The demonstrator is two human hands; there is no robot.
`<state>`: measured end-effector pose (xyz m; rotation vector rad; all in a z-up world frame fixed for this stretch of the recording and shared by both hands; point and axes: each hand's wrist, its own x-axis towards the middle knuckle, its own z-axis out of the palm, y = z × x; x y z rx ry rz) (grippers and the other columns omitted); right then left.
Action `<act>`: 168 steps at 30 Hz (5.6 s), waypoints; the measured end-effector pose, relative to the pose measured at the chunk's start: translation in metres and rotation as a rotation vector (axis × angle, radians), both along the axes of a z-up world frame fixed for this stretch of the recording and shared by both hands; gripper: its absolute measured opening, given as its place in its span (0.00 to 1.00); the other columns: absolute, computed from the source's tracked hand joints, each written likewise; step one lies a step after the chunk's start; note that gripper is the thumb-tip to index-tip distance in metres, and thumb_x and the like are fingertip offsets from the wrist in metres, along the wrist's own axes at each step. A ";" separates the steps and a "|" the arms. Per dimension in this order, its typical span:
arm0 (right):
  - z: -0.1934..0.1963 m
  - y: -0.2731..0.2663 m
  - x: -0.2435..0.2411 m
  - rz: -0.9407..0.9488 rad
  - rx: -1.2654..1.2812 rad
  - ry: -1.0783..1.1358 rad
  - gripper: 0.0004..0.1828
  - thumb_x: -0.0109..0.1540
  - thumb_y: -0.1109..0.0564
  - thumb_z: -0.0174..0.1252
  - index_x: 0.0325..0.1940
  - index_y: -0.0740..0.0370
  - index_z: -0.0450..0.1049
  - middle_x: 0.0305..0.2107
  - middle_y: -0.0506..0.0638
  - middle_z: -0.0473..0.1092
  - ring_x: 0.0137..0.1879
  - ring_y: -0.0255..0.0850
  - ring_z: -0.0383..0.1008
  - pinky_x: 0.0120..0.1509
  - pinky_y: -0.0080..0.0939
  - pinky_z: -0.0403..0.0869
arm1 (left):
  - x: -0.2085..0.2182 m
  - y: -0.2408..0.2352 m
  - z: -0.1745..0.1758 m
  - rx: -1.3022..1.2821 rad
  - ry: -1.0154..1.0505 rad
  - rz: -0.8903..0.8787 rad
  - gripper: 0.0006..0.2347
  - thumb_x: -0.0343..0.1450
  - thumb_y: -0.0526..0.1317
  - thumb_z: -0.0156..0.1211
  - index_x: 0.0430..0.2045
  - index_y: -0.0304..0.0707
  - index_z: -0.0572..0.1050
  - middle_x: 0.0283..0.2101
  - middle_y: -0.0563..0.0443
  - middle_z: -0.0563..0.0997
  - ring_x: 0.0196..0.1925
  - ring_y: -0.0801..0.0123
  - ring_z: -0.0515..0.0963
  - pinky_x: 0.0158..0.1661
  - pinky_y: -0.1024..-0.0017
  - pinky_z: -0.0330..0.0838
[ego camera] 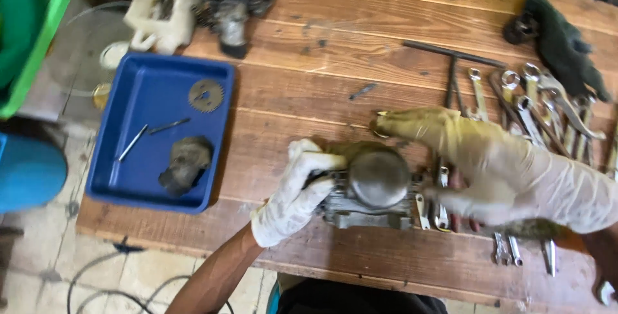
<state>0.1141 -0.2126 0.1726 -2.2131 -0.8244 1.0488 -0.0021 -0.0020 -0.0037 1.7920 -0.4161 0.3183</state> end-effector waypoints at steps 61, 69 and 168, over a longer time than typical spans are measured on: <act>-0.109 -0.017 -0.047 -0.331 0.259 -0.438 0.65 0.30 0.37 0.85 0.69 0.44 0.68 0.64 0.52 0.70 0.67 0.45 0.74 0.66 0.43 0.71 | 0.002 -0.003 -0.004 -0.069 0.041 0.074 0.18 0.81 0.54 0.39 0.48 0.42 0.73 0.38 0.56 0.68 0.46 0.67 0.63 0.54 0.62 0.61; -0.099 0.002 -0.053 -0.326 0.378 -0.493 0.52 0.38 0.49 0.78 0.64 0.64 0.70 0.61 0.60 0.72 0.67 0.47 0.75 0.76 0.41 0.68 | 0.006 0.007 0.000 -0.175 -0.038 0.043 0.15 0.80 0.48 0.49 0.51 0.38 0.74 0.42 0.56 0.77 0.38 0.67 0.68 0.52 0.63 0.61; -0.205 -0.104 -0.035 -0.309 -0.240 -0.854 0.09 0.60 0.46 0.63 0.44 0.39 0.81 0.39 0.40 0.77 0.54 0.42 0.76 0.53 0.42 0.77 | -0.022 -0.026 -0.009 -0.059 0.140 0.331 0.26 0.67 0.52 0.63 0.60 0.45 0.78 0.43 0.54 0.73 0.47 0.76 0.70 0.56 0.71 0.67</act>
